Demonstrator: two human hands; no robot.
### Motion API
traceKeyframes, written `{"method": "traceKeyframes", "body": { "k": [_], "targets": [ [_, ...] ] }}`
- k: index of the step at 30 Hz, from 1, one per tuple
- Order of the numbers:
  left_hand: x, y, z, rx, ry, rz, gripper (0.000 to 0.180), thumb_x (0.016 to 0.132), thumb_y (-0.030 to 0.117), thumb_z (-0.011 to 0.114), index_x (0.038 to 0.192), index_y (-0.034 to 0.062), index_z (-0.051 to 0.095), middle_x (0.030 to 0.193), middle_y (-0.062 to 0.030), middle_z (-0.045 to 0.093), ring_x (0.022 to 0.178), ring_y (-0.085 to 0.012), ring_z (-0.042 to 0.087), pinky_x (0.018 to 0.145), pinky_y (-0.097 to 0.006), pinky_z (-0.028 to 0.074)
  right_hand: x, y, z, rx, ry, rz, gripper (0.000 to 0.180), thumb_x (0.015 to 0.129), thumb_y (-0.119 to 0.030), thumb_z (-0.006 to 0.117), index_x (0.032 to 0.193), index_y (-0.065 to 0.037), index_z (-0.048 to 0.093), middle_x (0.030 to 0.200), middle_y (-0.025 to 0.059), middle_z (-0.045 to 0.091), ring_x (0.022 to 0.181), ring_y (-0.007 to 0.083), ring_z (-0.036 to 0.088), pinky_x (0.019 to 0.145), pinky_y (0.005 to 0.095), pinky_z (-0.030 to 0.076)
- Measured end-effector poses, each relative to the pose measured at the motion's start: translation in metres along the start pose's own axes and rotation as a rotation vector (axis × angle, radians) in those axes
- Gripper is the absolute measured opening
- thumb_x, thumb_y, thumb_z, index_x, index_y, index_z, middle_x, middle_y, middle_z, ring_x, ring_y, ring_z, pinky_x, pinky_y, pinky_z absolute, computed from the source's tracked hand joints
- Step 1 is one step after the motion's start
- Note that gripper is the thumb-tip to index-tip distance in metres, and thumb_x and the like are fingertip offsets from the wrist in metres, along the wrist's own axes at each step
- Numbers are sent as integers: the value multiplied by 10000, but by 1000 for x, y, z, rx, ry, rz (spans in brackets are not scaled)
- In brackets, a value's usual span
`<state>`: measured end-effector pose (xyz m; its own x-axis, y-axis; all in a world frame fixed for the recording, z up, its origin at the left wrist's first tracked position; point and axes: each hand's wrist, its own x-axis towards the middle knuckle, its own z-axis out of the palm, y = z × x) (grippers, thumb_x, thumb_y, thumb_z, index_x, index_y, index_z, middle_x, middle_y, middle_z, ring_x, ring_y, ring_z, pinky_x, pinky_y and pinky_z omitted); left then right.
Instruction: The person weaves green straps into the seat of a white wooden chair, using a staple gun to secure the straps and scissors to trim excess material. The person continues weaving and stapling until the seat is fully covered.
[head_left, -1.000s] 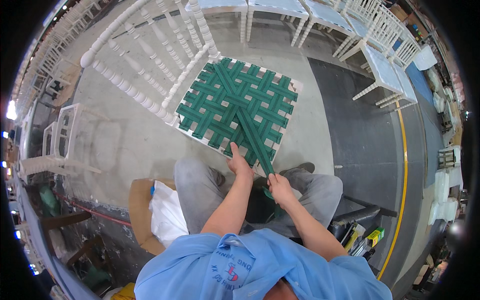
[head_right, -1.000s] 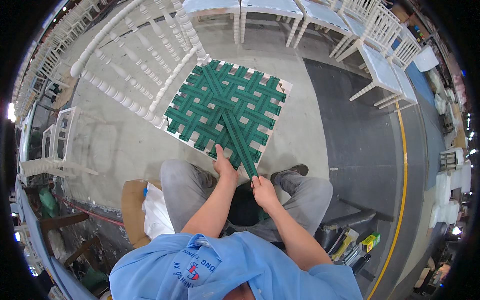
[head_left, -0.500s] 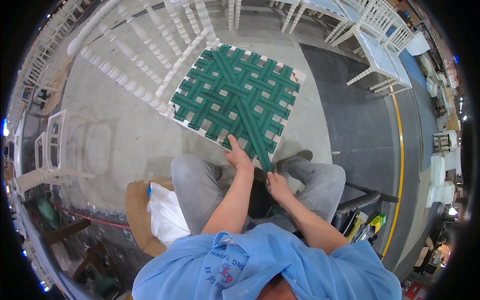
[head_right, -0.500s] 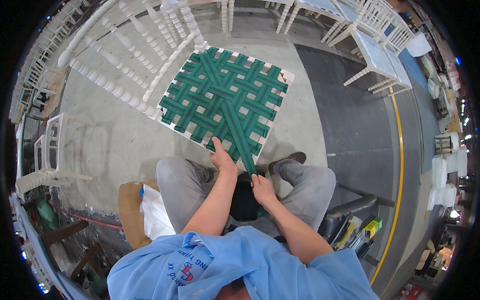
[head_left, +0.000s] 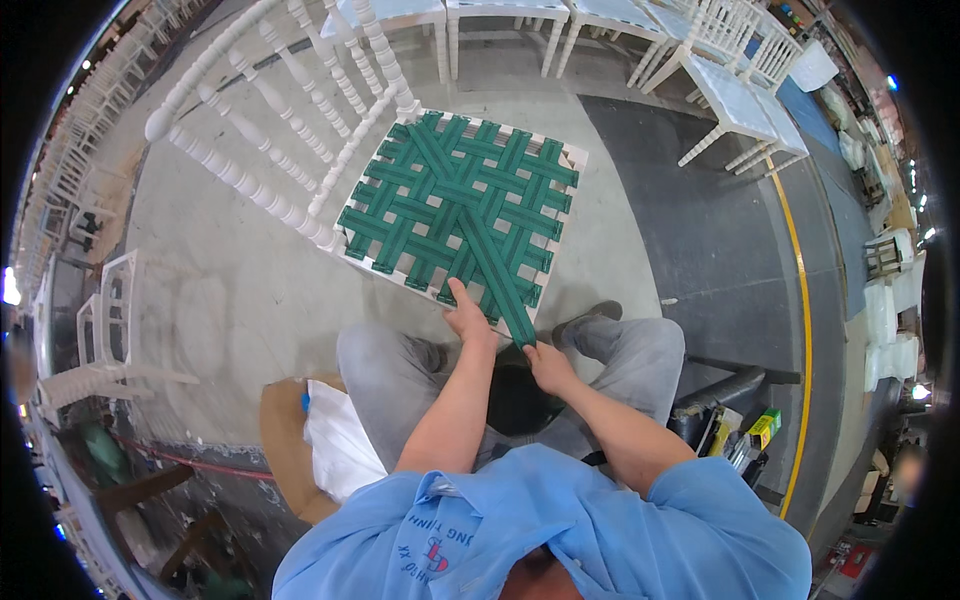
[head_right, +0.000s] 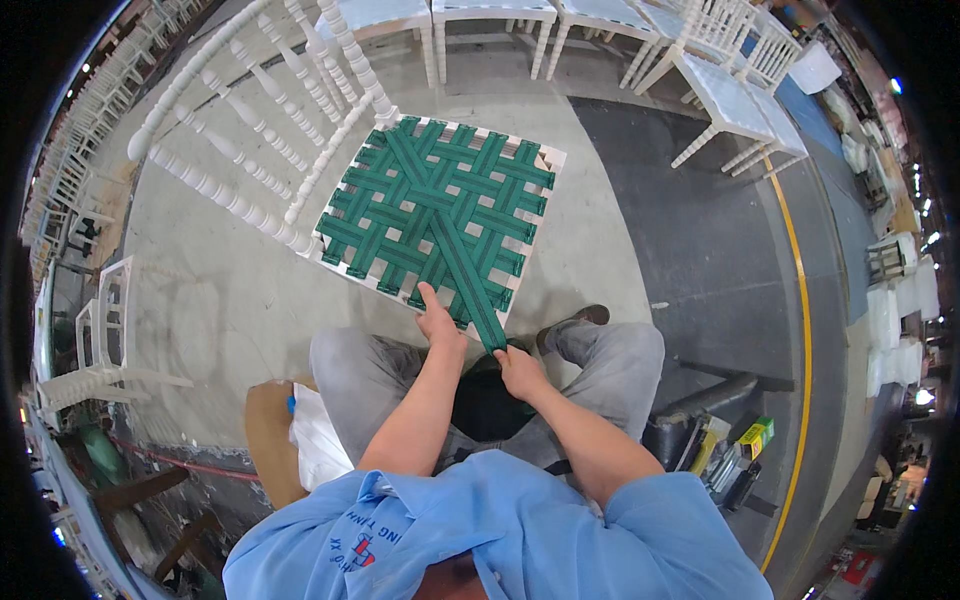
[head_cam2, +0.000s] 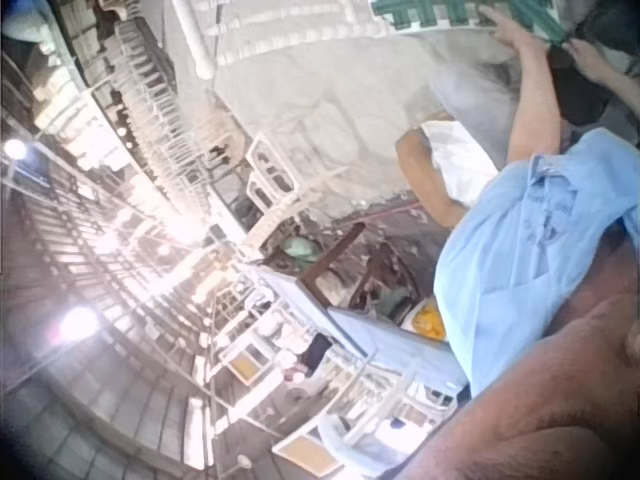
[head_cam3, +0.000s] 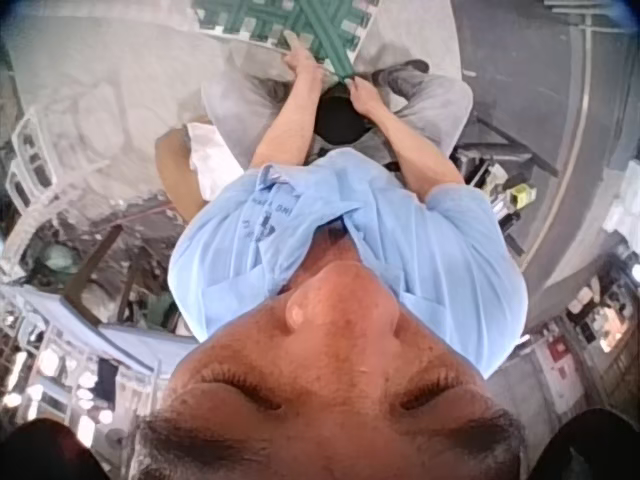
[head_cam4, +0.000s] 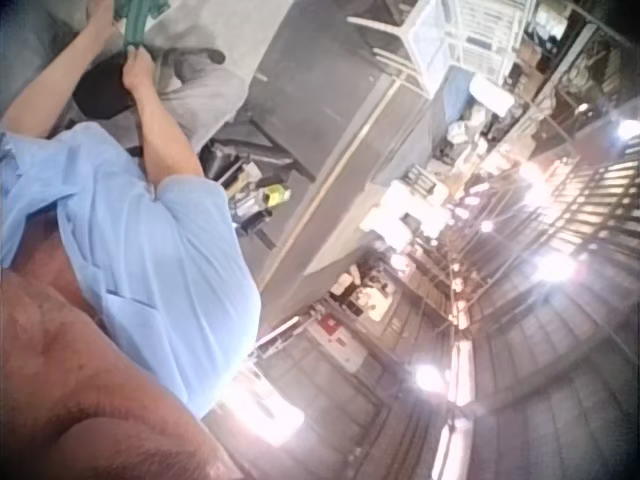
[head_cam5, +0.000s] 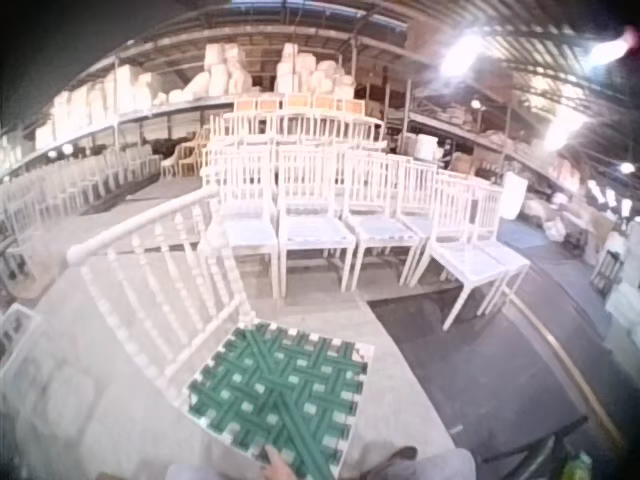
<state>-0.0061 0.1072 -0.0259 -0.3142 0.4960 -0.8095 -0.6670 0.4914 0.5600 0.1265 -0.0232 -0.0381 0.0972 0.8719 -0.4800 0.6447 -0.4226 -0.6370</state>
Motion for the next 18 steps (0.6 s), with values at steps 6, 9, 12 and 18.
{"method": "traceKeyframes", "body": {
  "k": [6, 9, 12, 18],
  "targets": [
    [-20, 4, -67, 796, -439, -75, 811, 907, 654, 733, 1359, -6, 600, 1100, -104, 654, 830, -221, 612, 643, -408, 495, 6, 4, -1, -30, -68, -17, 388, 1115, -372, 459, 1113, -32, 647, 1064, 279, 714, 1070, 506, 651, 883, 572, 499],
    [-35, -23, -87, 1192, -691, -99, 796, 919, 701, 680, 1278, -10, 684, 1023, -101, 701, 803, -207, 634, 611, -371, 492, 8, 8, -1, -31, -94, -80, 366, 1100, -325, 459, 1178, -37, 671, 1100, 285, 721, 1075, 492, 668, 899, 563, 509],
    [-31, -46, -77, 1329, -775, 211, 849, 991, 688, 568, 1229, -118, 696, 1176, -299, 738, 1047, -409, 730, 900, -468, 553, 8, 10, -2, -6, -124, -107, 379, 1083, -292, 458, 1203, -10, 681, 1115, 293, 729, 1046, 472, 697, 896, 543, 529],
    [-23, -44, -66, 1707, -792, 422, 823, 1037, 708, 441, 1051, -50, 761, 986, -257, 767, 950, -436, 732, 865, -508, 547, 15, 9, -4, 0, -331, 115, 412, 1085, -281, 463, 1156, 48, 700, 1016, 296, 745, 969, 453, 731, 869, 515, 571]
  ]
}}
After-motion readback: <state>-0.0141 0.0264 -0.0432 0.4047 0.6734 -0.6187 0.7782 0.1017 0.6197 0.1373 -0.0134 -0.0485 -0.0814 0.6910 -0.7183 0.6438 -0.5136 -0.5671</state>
